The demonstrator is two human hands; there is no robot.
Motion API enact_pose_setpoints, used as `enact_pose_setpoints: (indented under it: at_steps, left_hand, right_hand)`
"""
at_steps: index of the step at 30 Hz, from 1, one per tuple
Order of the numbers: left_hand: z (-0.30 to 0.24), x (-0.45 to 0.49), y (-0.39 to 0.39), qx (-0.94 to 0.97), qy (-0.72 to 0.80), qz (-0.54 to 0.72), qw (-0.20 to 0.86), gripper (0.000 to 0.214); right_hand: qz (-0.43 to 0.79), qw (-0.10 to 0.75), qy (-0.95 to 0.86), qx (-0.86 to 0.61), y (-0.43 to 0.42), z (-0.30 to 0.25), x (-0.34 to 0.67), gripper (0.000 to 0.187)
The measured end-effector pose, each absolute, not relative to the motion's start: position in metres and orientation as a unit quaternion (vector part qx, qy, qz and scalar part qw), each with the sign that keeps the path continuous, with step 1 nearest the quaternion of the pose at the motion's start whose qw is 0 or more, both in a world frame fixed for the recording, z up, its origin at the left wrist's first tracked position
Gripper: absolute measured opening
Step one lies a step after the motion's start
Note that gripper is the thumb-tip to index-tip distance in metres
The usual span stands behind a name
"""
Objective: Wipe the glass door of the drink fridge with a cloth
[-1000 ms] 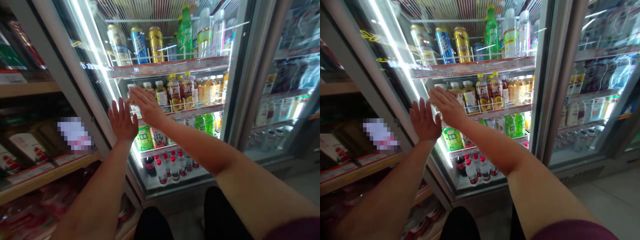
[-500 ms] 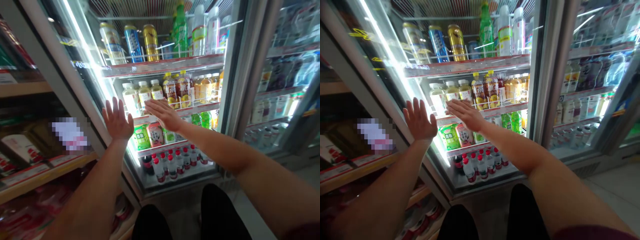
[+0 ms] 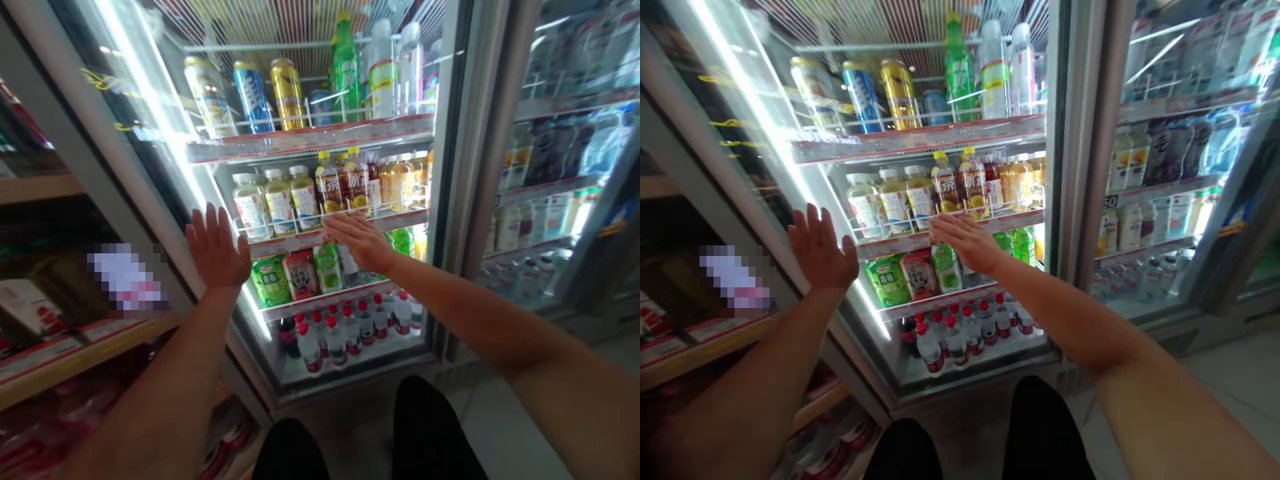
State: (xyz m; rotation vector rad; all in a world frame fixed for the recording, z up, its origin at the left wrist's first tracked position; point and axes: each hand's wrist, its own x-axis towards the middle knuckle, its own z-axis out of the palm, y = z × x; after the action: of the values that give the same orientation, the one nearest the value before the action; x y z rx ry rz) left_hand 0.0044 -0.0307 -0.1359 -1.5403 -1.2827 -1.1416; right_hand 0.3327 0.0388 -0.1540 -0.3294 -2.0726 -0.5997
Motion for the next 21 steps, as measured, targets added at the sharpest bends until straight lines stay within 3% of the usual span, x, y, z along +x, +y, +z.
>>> enact_pose_setpoints:
  at_steps: [4,7,12,18,21]
  left_hand:
    - [-0.137,0.004,-0.030,-0.606,-0.504,-0.448,0.422,0.074]
    - [-0.137,0.005,-0.030,-0.606,-0.503,-0.453,0.419,0.076]
    - [-0.137,0.004,-0.029,-0.598,-0.514,-0.440,0.430,0.074]
    - [-0.138,0.003,-0.027,-0.604,-0.498,-0.442,0.437,0.070]
    - [-0.138,0.004,-0.029,-0.608,-0.500,-0.444,0.428,0.071]
  right_hand:
    - [-0.239,0.583,-0.750,-0.200,0.052,-0.120,0.365,0.057]
    - [-0.234,0.642,-0.688,-0.243,0.057,-0.131,0.388,0.057]
    - [-0.241,0.592,-0.732,-0.237,0.058,-0.175,0.416,0.053]
    - [-0.259,0.642,-0.656,-0.300,0.079,-0.099,0.436,0.055]
    - [-0.253,0.661,-0.633,-0.315,0.078,-0.101,0.429,0.056]
